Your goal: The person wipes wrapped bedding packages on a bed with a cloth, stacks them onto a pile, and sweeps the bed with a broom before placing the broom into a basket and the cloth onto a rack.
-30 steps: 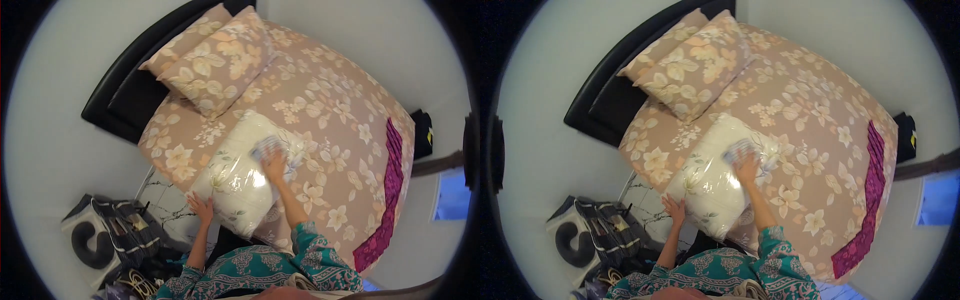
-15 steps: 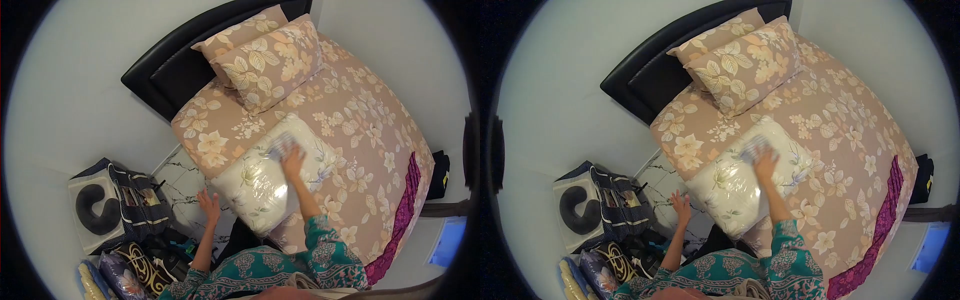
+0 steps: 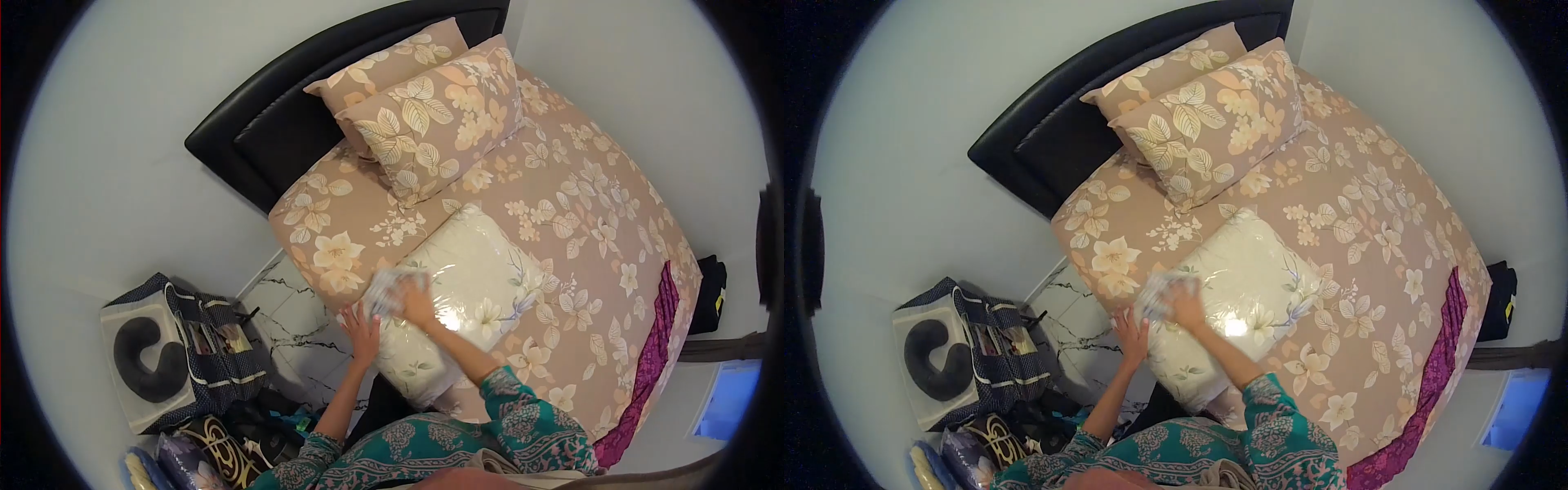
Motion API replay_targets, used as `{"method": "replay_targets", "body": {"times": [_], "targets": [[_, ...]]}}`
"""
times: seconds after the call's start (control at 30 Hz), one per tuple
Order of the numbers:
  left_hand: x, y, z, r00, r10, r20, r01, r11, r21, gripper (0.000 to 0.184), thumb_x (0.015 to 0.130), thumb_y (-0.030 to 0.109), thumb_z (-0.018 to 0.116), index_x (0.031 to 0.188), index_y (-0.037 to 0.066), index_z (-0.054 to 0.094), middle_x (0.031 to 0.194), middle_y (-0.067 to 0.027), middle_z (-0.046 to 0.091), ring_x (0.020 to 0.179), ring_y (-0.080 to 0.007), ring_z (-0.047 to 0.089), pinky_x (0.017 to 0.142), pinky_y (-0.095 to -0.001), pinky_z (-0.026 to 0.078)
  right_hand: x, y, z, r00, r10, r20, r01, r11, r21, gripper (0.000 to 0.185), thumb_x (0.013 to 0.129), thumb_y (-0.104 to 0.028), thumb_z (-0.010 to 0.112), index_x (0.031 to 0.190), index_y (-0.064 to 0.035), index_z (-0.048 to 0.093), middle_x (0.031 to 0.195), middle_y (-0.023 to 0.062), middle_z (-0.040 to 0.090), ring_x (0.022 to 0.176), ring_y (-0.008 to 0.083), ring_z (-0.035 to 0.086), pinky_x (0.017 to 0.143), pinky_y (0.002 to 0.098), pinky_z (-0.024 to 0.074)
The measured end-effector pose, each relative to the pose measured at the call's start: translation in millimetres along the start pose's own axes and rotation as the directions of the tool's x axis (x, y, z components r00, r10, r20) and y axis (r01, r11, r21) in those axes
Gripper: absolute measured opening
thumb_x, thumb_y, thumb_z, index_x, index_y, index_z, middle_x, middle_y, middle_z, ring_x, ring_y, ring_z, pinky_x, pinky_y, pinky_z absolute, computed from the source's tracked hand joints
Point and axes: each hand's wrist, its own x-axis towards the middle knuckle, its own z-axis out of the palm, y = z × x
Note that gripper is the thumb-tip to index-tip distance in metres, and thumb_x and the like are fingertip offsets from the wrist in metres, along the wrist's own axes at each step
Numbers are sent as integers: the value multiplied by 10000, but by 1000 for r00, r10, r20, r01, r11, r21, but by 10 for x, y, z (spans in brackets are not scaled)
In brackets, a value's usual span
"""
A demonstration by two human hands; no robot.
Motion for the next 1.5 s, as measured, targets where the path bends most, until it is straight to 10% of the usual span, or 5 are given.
{"method": "replay_targets", "body": {"times": [0.23,0.53,0.8,1.17,1.5], "targets": [[21,238,271,949,66,307,-119,980,156,717,855,476,509,1419,108,263,1481,-241,101,1357,-469,10,1004,-687,20,561,1444,-305,792,585,-173,-602,795,-69,549,815,-442,534,1317,-229,467,1404,156,363,1336,380,238,1034,666,48],[277,562,770,913,215,347,-317,908,273,884,844,609,415,1414,-23,176,1486,-230,92,1380,-405,17,979,-714,-10,459,1202,-129,947,313,-68,-317,948,-42,572,820,-598,451,1310,-303,466,1384,96,402,1312,323,311,1030,676,60],[268,589,831,909,245,338,-370,847,383,878,852,620,394,1422,-13,178,1493,-234,58,1383,-398,-3,989,-696,-35,-224,2312,-474,482,870,-100,-848,492,194,548,857,-528,463,1356,-309,402,1369,112,406,1283,357,315,1011,657,147],[248,521,868,893,258,369,-397,836,378,835,881,545,410,1446,22,85,1499,-226,-4,1383,-399,-37,988,-685,-59,-1747,-249,-283,596,803,-10,-786,586,197,686,796,-474,584,1398,-265,331,1446,227,189,1331,500,67,993,694,72],[245,592,875,899,254,357,-387,843,375,818,887,541,392,1446,26,89,1498,-224,9,1383,-396,-45,980,-693,-64,-1323,1837,-436,83,996,-23,-842,82,534,862,728,-671,554,1436,-336,194,1465,260,80,1234,600,208,945,676,255]]}}
